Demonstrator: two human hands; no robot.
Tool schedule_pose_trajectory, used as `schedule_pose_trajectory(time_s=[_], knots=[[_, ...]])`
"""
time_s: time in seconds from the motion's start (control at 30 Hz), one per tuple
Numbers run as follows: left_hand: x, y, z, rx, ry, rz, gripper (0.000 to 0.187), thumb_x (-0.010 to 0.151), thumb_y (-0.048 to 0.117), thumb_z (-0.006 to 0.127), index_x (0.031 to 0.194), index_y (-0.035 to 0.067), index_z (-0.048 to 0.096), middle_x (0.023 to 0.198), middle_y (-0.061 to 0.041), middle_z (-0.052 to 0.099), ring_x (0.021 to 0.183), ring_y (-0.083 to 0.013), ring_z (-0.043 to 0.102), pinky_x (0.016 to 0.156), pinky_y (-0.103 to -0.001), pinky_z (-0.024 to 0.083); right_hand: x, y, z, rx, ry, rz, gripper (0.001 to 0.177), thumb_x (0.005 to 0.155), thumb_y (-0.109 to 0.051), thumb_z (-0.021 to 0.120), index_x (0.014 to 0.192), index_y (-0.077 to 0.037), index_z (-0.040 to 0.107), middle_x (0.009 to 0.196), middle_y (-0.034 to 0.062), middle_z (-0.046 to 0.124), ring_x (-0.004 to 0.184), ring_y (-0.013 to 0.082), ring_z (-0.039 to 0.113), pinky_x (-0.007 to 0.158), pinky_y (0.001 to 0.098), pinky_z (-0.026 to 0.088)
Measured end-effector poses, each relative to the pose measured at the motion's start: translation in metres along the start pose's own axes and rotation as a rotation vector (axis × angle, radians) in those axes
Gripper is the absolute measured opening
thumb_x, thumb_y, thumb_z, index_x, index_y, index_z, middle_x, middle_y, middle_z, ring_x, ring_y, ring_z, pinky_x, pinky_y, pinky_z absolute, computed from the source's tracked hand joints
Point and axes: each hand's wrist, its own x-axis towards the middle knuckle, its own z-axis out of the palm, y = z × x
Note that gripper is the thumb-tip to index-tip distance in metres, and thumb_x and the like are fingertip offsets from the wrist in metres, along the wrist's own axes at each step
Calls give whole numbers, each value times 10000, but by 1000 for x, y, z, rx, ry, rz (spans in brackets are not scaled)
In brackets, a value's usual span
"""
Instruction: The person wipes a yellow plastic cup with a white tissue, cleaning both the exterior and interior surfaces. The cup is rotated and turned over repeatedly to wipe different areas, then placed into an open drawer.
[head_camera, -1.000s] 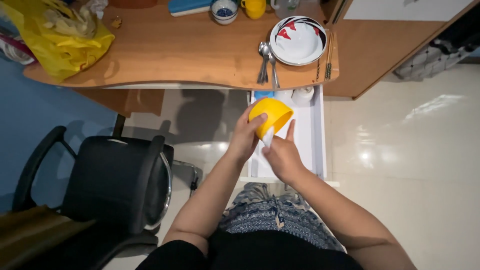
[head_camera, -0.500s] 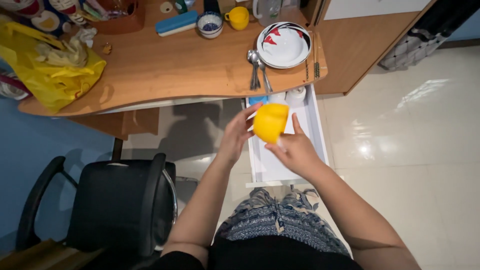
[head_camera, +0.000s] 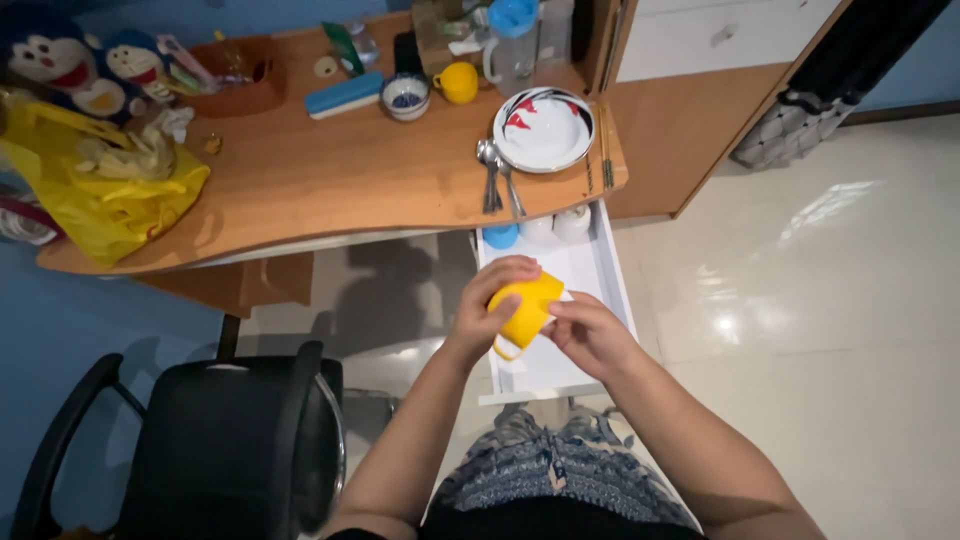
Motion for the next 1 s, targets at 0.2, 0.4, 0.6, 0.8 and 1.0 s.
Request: schedule_pose_trajectory(time_s=[0.2,0.4,0.6,0.8,1.0], knots=[[25,53,5,129,-269,-178,764,870,150,712,1564,108,398,1647,-144,338,1528,-359,219,1236,-554,149,-26,-38,28,-749,-140,-184,182,915,-148,755,903,32,781,768,131,781,809,179,723,855,435,573],[31,17,39,-67,210,-628,411,966,249,707,1324,56,643,1250,-174,671,1166,-271,608,1022,-392,480,-14,-51,50,-1887,-312,-1219,173,903,-167,676,755,-104,738,621,87,660,647,266,701,835,424,593],[20,-3,68,-91,223,-449,313,916,186,722,1191,46,672,1183,-162,693,1094,-265,642,977,-406,509,-29,-52,-28,-885,-330,-175,221,932,-221,731,902,-10,790,729,82,758,800,131,662,754,404,574],[36,14,103,-21,-28,-90,488,842,269,791,1216,-20,666,1327,-207,573,1309,-340,538,1160,-458,373,-36,-100,-43,-397,-153,47,247,926,-143,687,959,87,771,798,207,765,708,337,745,794,491,581],[44,5,122,-217,182,-557,699,955,462,505,1506,39,428,1471,-180,464,1299,-287,490,1093,-474,419,-50,-138,1,-1841,-428,-1059,161,894,-237,746,823,-94,772,801,86,779,833,241,755,1052,378,497]])
